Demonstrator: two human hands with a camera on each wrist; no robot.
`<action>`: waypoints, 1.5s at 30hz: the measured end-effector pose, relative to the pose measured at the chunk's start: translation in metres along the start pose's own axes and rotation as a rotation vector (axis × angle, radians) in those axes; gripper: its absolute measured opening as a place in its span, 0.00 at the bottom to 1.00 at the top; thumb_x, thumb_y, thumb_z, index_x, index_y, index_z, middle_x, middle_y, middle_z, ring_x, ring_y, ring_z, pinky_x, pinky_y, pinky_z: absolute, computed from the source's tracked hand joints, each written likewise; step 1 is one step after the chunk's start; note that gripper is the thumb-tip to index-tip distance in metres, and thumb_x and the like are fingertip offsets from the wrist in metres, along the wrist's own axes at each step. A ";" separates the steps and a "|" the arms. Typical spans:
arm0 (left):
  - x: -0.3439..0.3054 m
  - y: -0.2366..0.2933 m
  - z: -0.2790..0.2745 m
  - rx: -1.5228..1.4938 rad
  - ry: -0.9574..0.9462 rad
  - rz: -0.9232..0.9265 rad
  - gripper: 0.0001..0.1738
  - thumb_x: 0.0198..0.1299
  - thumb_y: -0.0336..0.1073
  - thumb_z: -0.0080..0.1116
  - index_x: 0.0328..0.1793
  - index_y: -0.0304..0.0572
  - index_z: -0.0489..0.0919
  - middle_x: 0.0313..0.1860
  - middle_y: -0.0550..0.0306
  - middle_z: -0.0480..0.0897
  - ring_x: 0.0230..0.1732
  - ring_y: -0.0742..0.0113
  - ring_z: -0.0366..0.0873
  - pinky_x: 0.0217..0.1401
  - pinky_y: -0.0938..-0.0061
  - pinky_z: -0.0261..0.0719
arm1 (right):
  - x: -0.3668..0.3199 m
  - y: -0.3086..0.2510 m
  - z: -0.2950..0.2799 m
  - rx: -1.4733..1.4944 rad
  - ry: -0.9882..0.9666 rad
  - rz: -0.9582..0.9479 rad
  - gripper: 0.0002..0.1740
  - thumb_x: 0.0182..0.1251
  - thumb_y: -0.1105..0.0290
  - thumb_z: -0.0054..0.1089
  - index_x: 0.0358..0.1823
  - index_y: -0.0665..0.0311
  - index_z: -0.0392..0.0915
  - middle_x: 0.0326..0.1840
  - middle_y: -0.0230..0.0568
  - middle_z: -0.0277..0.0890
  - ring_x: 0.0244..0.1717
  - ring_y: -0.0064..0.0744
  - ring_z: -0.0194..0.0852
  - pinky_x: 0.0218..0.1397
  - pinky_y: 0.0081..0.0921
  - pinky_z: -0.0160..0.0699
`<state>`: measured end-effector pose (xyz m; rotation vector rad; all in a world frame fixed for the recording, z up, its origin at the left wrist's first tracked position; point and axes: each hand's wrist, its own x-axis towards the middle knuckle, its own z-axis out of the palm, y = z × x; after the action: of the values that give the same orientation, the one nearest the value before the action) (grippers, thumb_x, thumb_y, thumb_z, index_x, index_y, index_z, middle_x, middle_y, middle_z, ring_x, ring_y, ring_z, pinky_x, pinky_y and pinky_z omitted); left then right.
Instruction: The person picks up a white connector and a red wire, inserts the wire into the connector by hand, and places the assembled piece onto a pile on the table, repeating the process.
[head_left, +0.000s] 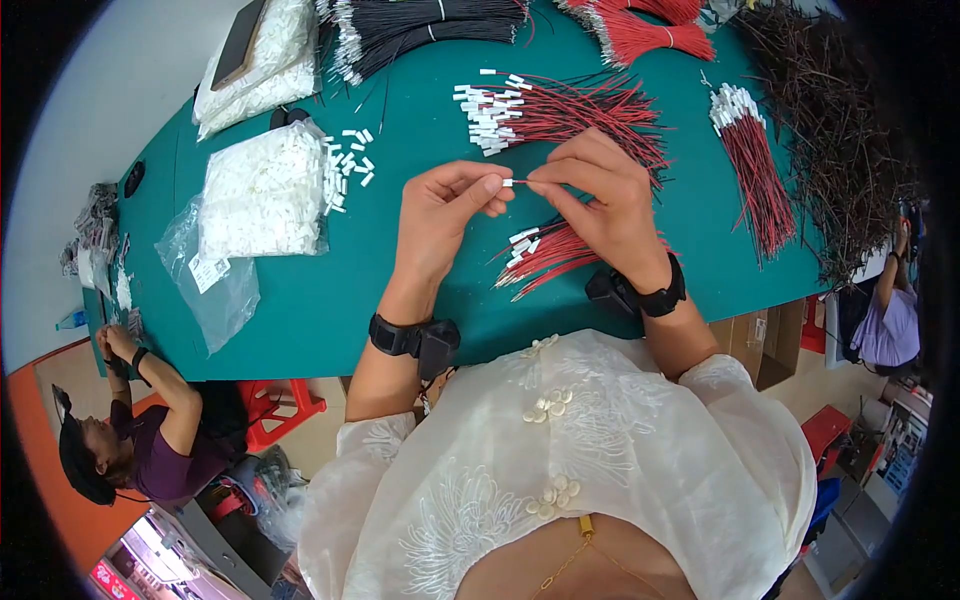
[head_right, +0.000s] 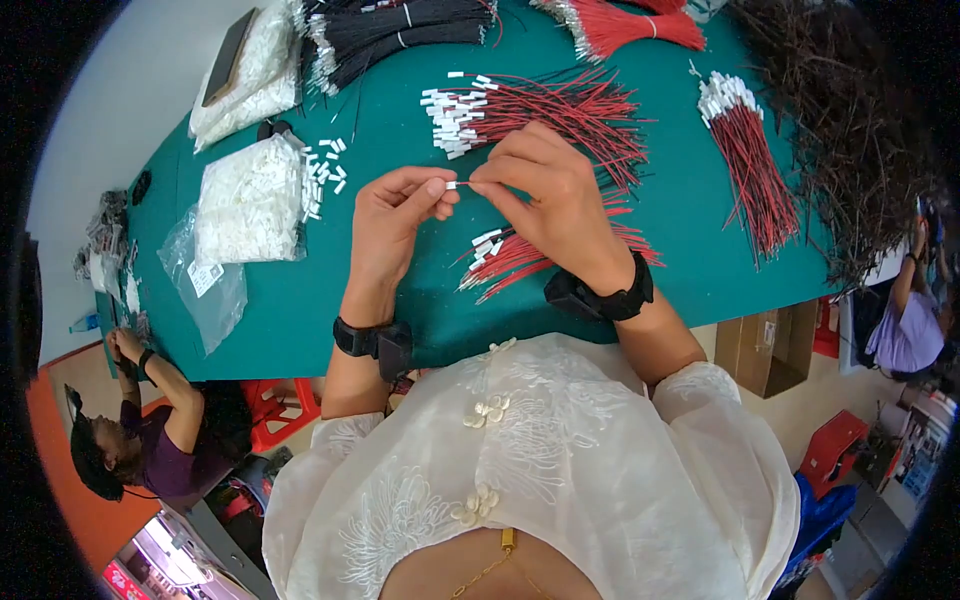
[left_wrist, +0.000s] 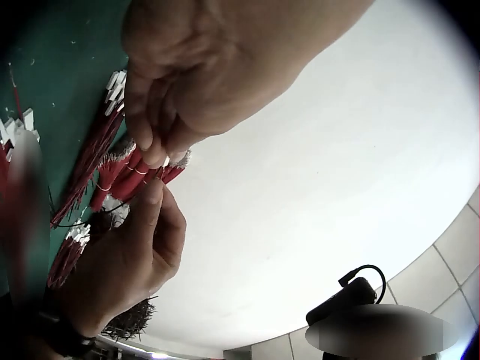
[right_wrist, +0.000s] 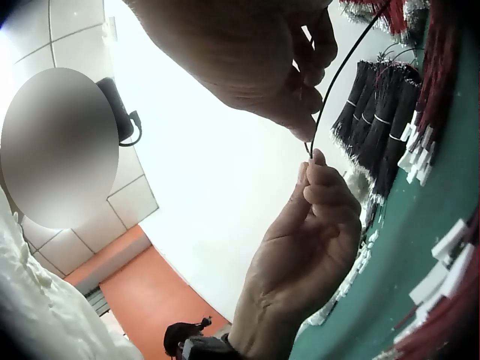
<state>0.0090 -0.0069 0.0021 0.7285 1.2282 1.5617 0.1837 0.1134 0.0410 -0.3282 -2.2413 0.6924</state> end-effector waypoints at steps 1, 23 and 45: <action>0.000 0.000 0.000 0.000 0.002 0.002 0.11 0.70 0.32 0.66 0.52 0.31 0.87 0.38 0.51 0.90 0.37 0.71 0.86 0.42 0.78 0.84 | 0.000 0.000 0.001 0.003 -0.002 0.004 0.10 0.52 0.79 0.76 0.37 0.65 0.87 0.36 0.40 0.82 0.39 0.39 0.81 0.40 0.31 0.79; 0.000 0.000 0.002 0.073 -0.016 0.002 0.11 0.72 0.33 0.64 0.52 0.31 0.87 0.37 0.53 0.89 0.34 0.73 0.84 0.41 0.80 0.81 | 0.001 0.007 0.003 0.076 -0.061 -0.010 0.09 0.53 0.80 0.74 0.36 0.66 0.86 0.35 0.39 0.82 0.38 0.40 0.79 0.41 0.32 0.77; 0.000 -0.003 0.003 0.063 -0.025 -0.024 0.10 0.71 0.30 0.64 0.52 0.30 0.86 0.37 0.52 0.89 0.35 0.72 0.85 0.41 0.78 0.83 | -0.003 0.014 0.008 0.135 -0.103 0.016 0.07 0.56 0.79 0.72 0.36 0.66 0.86 0.35 0.39 0.82 0.38 0.39 0.79 0.43 0.30 0.78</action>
<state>0.0129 -0.0053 -0.0001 0.7693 1.2679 1.4953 0.1802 0.1201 0.0267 -0.2495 -2.2771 0.8824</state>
